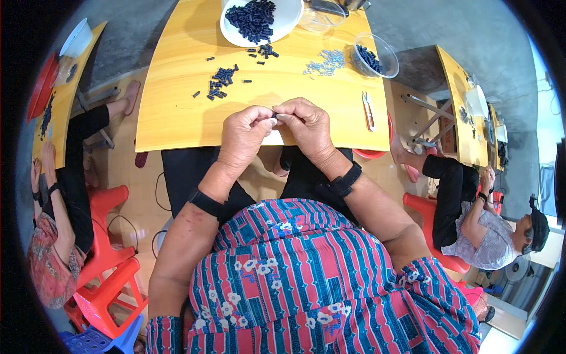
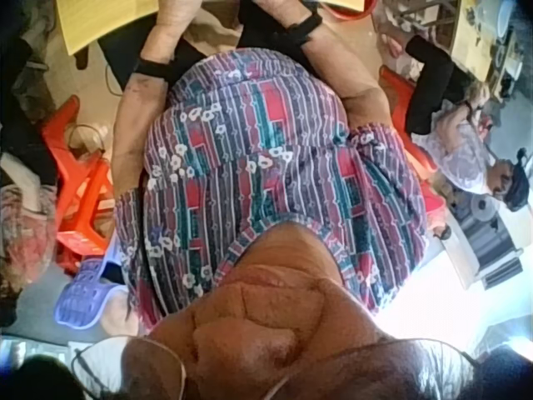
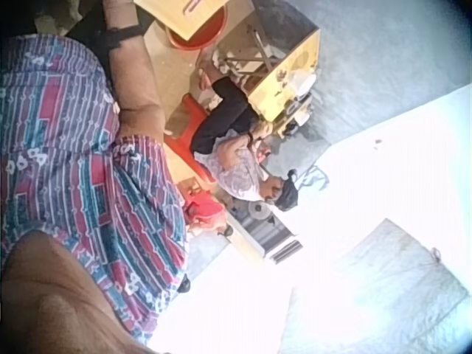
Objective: Manually assembling small black plastic tubes with silver inserts or fittings at a table.
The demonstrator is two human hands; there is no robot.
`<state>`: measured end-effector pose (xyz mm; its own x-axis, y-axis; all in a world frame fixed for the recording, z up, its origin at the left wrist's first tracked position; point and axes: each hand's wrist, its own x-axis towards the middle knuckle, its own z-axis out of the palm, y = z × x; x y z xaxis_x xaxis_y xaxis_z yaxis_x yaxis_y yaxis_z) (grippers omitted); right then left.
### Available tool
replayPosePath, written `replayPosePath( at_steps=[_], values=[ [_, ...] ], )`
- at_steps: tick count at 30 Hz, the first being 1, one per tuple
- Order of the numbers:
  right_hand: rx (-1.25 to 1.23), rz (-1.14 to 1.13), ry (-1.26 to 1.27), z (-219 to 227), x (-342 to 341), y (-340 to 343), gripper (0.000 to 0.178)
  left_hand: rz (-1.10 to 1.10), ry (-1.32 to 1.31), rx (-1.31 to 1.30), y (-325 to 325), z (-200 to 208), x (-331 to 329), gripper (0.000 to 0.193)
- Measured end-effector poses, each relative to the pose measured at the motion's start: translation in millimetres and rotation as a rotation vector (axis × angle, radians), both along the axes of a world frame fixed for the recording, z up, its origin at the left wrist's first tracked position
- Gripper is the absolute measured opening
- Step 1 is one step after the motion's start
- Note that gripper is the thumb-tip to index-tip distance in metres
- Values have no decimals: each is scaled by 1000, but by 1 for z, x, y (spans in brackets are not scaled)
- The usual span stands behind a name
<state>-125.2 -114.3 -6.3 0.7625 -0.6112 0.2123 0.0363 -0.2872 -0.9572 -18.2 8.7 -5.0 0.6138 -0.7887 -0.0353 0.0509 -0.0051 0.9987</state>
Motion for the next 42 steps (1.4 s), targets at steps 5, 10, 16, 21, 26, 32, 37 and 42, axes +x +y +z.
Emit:
replayPosePath(
  at_steps=[5, 10, 16, 21, 26, 32, 37, 42],
  values=[
    [-124, -3, -50, -2, -2, 3, 13, -13, -32, 36, 2, -2, 2, 8],
    [-103, 13, -64, -2, -6, 0, 15, 20, -252, 35, 1, -3, 0, 6],
    [201, 20, 13, 2, -8, -6, 16, 43, -358, 33, 2, -2, -8, 8],
    [217, 3, -12, 20, 0, -12, 23, -16, -824, 26, 0, 3, -11, 12],
    [182, 105, -76, 34, 26, -14, 27, -17, -781, 93, -2, 3, -10, 11],
    [-109, 189, 13, 31, 42, -2, 24, 8, -806, 144, -3, 3, -10, 12],
    [-322, 243, 32, 25, 44, 5, 25, 47, -794, 196, 0, -5, -11, 18],
    [-406, 255, 42, 20, 45, 9, 29, 5, -682, 162, 0, -1, -11, 23]
  ],
)
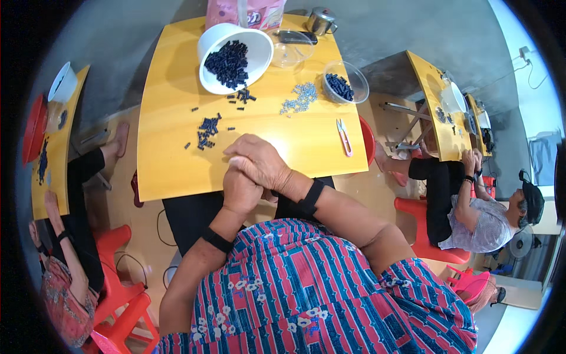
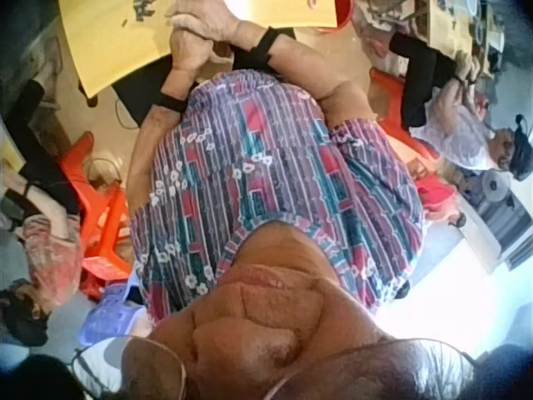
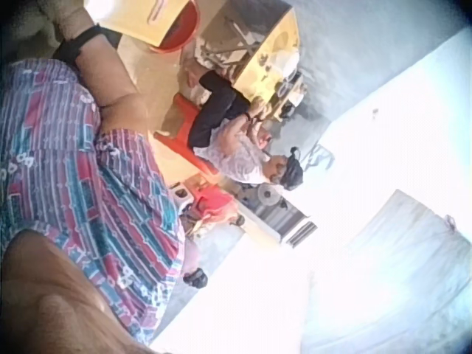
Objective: Manually assembling small black plastic tubes with silver inserts or fittings at a table.
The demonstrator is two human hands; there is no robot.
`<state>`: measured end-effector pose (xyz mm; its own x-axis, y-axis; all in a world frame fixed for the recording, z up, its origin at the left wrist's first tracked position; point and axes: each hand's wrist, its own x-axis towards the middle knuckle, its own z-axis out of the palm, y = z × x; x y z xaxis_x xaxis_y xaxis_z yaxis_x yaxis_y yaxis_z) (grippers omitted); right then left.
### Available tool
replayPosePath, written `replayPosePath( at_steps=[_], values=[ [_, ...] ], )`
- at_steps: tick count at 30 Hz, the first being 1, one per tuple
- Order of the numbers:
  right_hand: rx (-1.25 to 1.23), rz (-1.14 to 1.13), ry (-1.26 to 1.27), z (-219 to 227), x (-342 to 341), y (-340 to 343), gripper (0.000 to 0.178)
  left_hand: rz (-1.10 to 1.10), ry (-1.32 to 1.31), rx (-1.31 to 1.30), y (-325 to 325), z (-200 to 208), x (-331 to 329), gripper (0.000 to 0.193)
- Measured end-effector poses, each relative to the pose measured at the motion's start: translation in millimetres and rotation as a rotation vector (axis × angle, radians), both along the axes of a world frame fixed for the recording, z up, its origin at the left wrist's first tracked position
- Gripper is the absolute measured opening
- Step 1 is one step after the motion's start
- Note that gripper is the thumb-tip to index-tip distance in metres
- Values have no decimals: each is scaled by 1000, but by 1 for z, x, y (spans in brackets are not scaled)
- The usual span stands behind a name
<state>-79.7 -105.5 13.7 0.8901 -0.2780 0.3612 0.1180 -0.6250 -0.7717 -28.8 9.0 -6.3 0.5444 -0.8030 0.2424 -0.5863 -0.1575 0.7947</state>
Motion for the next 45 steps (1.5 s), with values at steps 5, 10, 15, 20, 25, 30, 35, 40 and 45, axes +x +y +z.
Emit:
replayPosePath(
  at_steps=[5, 10, 15, 20, 25, 30, 35, 40, 45],
  values=[
    [-53, 41, 122, 1, -1, -1, 44, 1, 55, -53, -2, 0, 0, 29],
    [-65, 69, 95, 1, 2, 1, 56, -10, 144, -41, 0, -12, 2, 44],
    [-73, 96, 97, 0, 3, -1, 54, -1, 185, -60, 2, -21, 2, 50],
    [-54, 144, 130, 0, 6, 2, 53, 20, 150, -43, 6, -51, 0, 50],
    [-82, 124, 127, -4, 2, 0, 57, -17, 321, -102, 4, -35, -2, 50],
    [-111, 133, 105, -3, 4, 0, 57, -71, 69, 9, 7, -30, 2, 49],
    [-131, 164, 127, -2, 5, -2, 56, -42, 152, -51, 5, -28, -1, 45],
    [-136, 159, 113, -3, 5, -1, 53, -56, 34, -44, 5, -28, 2, 43],
    [-121, 147, 55, -4, 2, 2, 52, -40, 91, -92, 5, -24, 0, 39]
  ],
)
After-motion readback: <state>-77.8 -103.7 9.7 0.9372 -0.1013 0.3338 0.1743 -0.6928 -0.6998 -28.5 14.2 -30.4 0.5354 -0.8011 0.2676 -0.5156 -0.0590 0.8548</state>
